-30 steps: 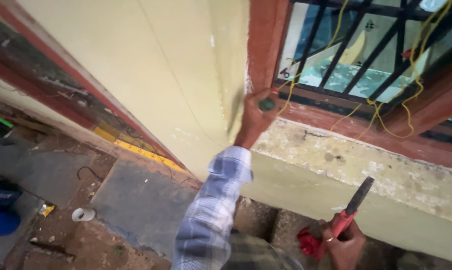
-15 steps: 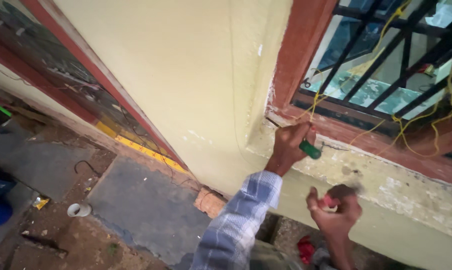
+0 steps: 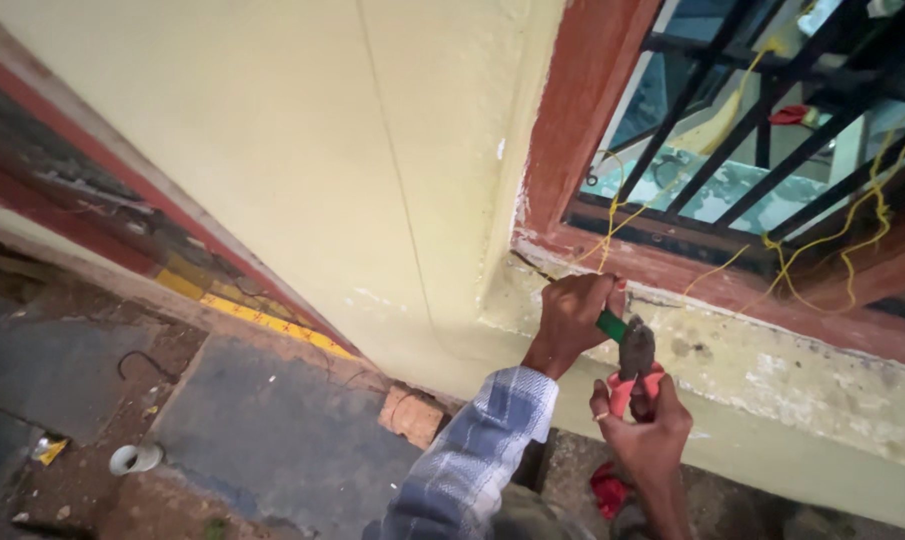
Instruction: The person scrapes the exterior window ledge with a screwdriver and pliers, then applies white paint to the ledge and frame using a paintbrush.
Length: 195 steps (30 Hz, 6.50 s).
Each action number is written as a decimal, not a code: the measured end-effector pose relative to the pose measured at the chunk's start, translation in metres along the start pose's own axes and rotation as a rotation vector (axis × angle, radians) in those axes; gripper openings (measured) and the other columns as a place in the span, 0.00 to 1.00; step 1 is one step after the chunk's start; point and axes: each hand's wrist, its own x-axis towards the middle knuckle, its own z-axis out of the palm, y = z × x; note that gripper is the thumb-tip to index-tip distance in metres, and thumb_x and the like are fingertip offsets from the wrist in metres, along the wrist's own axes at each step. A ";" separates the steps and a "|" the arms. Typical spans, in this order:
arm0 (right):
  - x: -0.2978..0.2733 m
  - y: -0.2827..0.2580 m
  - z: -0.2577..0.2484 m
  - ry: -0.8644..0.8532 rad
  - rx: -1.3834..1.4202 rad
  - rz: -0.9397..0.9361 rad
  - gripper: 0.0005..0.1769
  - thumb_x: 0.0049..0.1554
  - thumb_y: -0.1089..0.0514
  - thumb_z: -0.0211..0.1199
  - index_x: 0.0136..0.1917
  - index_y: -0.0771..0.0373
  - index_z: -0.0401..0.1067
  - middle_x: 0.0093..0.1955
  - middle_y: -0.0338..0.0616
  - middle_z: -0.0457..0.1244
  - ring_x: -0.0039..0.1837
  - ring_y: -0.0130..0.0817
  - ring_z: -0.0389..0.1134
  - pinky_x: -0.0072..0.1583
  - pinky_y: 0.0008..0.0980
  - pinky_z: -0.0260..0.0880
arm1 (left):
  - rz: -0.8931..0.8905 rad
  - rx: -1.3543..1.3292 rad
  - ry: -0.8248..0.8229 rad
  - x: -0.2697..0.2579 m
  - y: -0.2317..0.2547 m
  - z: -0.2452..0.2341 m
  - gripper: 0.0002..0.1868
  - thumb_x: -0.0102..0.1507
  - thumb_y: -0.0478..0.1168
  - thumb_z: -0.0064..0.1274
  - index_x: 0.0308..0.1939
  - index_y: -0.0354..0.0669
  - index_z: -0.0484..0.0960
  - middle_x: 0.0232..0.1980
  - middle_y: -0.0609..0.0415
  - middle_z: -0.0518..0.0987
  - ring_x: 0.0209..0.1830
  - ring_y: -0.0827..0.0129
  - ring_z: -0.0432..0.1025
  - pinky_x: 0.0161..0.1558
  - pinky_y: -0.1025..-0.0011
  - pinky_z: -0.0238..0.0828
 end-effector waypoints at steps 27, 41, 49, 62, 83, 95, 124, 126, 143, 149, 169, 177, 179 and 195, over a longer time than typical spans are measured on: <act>0.008 -0.034 -0.014 0.176 0.365 -0.054 0.20 0.51 0.65 0.70 0.51 0.62 0.62 0.35 0.32 0.61 0.35 0.19 0.66 0.37 0.24 0.70 | -0.197 -0.029 0.079 0.029 0.005 -0.018 0.02 0.67 0.31 0.52 0.41 0.34 0.77 0.27 0.44 0.76 0.25 0.51 0.75 0.28 0.58 0.69; 0.064 -0.069 -0.031 -0.002 -0.070 -0.022 0.19 0.48 0.60 0.75 0.49 0.68 0.72 0.35 0.40 0.64 0.37 0.23 0.64 0.40 0.25 0.65 | -0.274 0.010 0.115 0.053 -0.002 -0.009 0.09 0.69 0.34 0.52 0.33 0.38 0.74 0.24 0.43 0.75 0.24 0.49 0.74 0.25 0.57 0.68; 0.106 -0.107 -0.025 -0.191 0.081 -0.021 0.20 0.46 0.62 0.69 0.51 0.68 0.69 0.41 0.37 0.66 0.43 0.22 0.69 0.45 0.25 0.71 | -0.329 -0.008 0.231 0.074 -0.006 -0.009 0.10 0.70 0.38 0.49 0.36 0.36 0.74 0.30 0.38 0.76 0.31 0.42 0.75 0.32 0.52 0.70; 0.134 -0.158 -0.041 -0.324 -0.519 -0.163 0.29 0.39 0.58 0.76 0.55 0.68 0.76 0.39 0.53 0.70 0.38 0.37 0.71 0.45 0.37 0.70 | -0.372 -0.065 0.188 0.081 -0.007 -0.009 0.23 0.57 0.38 0.56 0.52 0.27 0.77 0.39 0.34 0.80 0.36 0.41 0.76 0.36 0.52 0.75; 0.080 -0.081 -0.033 -0.220 -0.234 0.199 0.23 0.42 0.57 0.73 0.50 0.67 0.76 0.33 0.47 0.65 0.34 0.31 0.61 0.38 0.35 0.63 | -0.204 -0.034 -0.199 0.008 0.004 -0.029 0.03 0.66 0.35 0.56 0.40 0.39 0.80 0.35 0.45 0.78 0.35 0.48 0.75 0.40 0.55 0.72; -0.036 0.069 -0.078 -0.002 -0.061 0.596 0.17 0.50 0.62 0.72 0.51 0.74 0.76 0.34 0.41 0.61 0.35 0.28 0.55 0.37 0.35 0.55 | 0.095 -0.223 -0.679 -0.071 0.030 -0.045 0.13 0.64 0.34 0.58 0.53 0.46 0.81 0.50 0.55 0.74 0.55 0.65 0.69 0.61 0.63 0.67; -0.103 0.033 -0.026 -0.043 0.102 0.666 0.22 0.44 0.58 0.74 0.51 0.67 0.75 0.36 0.46 0.68 0.37 0.31 0.66 0.41 0.34 0.67 | -0.677 -0.769 -0.425 -0.053 0.076 -0.122 0.12 0.74 0.40 0.44 0.49 0.35 0.80 0.35 0.52 0.79 0.33 0.72 0.74 0.37 0.73 0.70; -0.108 0.032 -0.018 -0.060 0.230 0.524 0.20 0.44 0.59 0.74 0.49 0.67 0.74 0.38 0.40 0.68 0.40 0.25 0.66 0.42 0.30 0.68 | -0.777 -0.769 -0.507 -0.056 0.080 -0.119 0.16 0.74 0.44 0.43 0.52 0.35 0.79 0.36 0.53 0.80 0.36 0.73 0.74 0.39 0.73 0.70; -0.019 0.083 -0.156 0.286 -0.183 0.810 0.26 0.47 0.59 0.73 0.59 0.69 0.75 0.40 0.49 0.69 0.35 0.37 0.67 0.36 0.39 0.68 | -0.914 -0.580 -0.901 -0.074 0.070 -0.055 0.38 0.73 0.63 0.21 0.55 0.41 0.83 0.32 0.46 0.84 0.28 0.70 0.78 0.33 0.71 0.72; 0.048 0.111 -0.204 0.409 -0.448 0.630 0.33 0.49 0.56 0.77 0.63 0.74 0.73 0.45 0.55 0.70 0.46 0.42 0.73 0.46 0.38 0.70 | -1.204 -0.892 -0.724 -0.085 0.072 -0.037 0.31 0.72 0.58 0.35 0.50 0.31 0.79 0.37 0.43 0.85 0.27 0.69 0.78 0.26 0.75 0.70; 0.022 0.116 -0.164 0.339 -0.233 0.323 0.46 0.57 0.47 0.66 0.81 0.68 0.53 0.76 0.65 0.57 0.77 0.51 0.58 0.74 0.46 0.59 | -0.873 -1.087 -0.651 -0.030 0.128 0.037 0.18 0.72 0.43 0.47 0.56 0.30 0.77 0.51 0.41 0.83 0.44 0.62 0.79 0.41 0.66 0.78; -0.039 0.084 -0.174 0.347 0.770 0.832 0.34 0.62 0.40 0.50 0.72 0.65 0.66 0.59 0.46 0.69 0.56 0.36 0.73 0.56 0.37 0.75 | -0.161 -0.730 -0.878 -0.024 0.203 0.121 0.23 0.68 0.34 0.57 0.66 0.34 0.72 0.65 0.37 0.71 0.64 0.48 0.70 0.59 0.59 0.72; -0.044 0.078 -0.181 0.357 0.917 0.871 0.33 0.62 0.40 0.50 0.71 0.64 0.64 0.58 0.42 0.68 0.55 0.33 0.71 0.54 0.35 0.75 | -0.103 -0.578 -0.984 -0.025 0.217 0.134 0.32 0.58 0.27 0.54 0.69 0.34 0.71 0.71 0.34 0.64 0.70 0.40 0.62 0.64 0.53 0.65; -0.007 0.156 -0.250 0.790 0.148 0.654 0.24 0.67 0.46 0.56 0.63 0.69 0.69 0.33 0.39 0.62 0.33 0.27 0.61 0.33 0.31 0.60 | 0.282 -0.241 -1.018 -0.039 0.216 0.264 0.29 0.65 0.43 0.54 0.69 0.33 0.72 0.77 0.38 0.63 0.72 0.43 0.59 0.72 0.46 0.50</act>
